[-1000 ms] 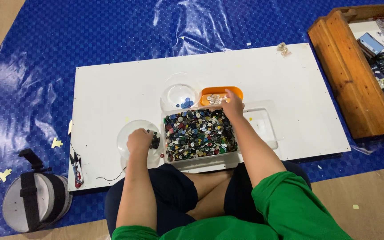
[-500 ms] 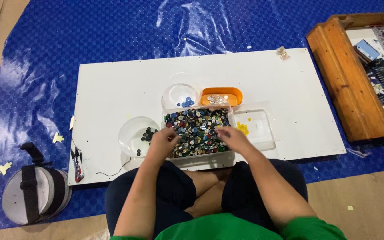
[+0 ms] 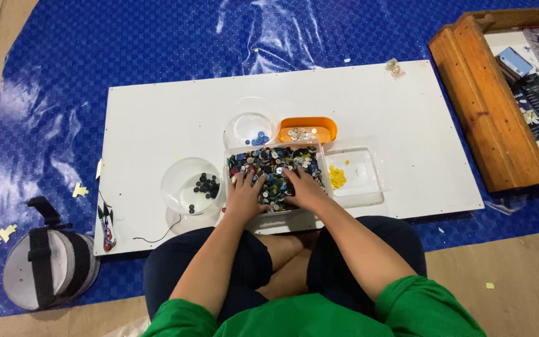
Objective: The person sits on the floor and sorts a large mixed pile of buttons from a central container into separate bowls and trays by color and type. They repeatedly pick buttons from the main pile and place them into designated containers.
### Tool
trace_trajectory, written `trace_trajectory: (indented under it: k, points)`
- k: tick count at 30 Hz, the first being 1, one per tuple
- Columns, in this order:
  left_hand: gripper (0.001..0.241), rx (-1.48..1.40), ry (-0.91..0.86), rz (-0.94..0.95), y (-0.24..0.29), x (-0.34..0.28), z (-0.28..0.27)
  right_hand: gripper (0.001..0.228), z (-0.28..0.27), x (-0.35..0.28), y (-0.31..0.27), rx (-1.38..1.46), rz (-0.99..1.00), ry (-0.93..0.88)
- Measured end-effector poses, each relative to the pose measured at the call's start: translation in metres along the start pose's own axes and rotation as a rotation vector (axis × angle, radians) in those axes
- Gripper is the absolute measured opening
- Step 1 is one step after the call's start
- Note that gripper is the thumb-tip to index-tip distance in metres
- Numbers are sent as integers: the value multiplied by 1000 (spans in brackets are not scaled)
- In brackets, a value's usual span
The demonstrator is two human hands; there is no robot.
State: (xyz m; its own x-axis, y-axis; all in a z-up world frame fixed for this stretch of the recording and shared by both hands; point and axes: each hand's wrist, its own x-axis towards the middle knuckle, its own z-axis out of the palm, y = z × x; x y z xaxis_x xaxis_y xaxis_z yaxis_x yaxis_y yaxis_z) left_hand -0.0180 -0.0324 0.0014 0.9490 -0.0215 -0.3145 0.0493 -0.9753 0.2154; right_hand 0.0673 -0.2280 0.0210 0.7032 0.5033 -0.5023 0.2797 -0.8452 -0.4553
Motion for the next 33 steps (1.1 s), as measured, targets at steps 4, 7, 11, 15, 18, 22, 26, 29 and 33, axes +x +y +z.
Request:
trace_trajectory:
  k: [4,7,11,15,18,22,26,29,33]
  points:
    - [91,-13,-3,0,-7,15,14,73,1,11,2,37,-46,64]
    - [78,-3,96,39,-15,26,38,64,11,22,12,50,-81,114]
    - [48,-99,166,53,-23,41,56,26,2,18,11,124,-149,126]
    - [24,-267,235,106,-26,42,59,25,-36,-25,-24,173,-123,66]
    - [23,-344,264,123,-23,32,48,28,-29,-10,-5,140,-119,77]
    - [26,-356,234,106,-18,28,41,25,-10,6,8,142,-137,121]
    - [33,-211,306,107,-22,32,51,28,12,19,13,-52,-256,195]
    - [36,-97,390,147,-20,26,47,33,31,27,14,-192,-313,243]
    - [21,-21,392,138,-10,13,37,31,53,46,27,-377,-430,414]
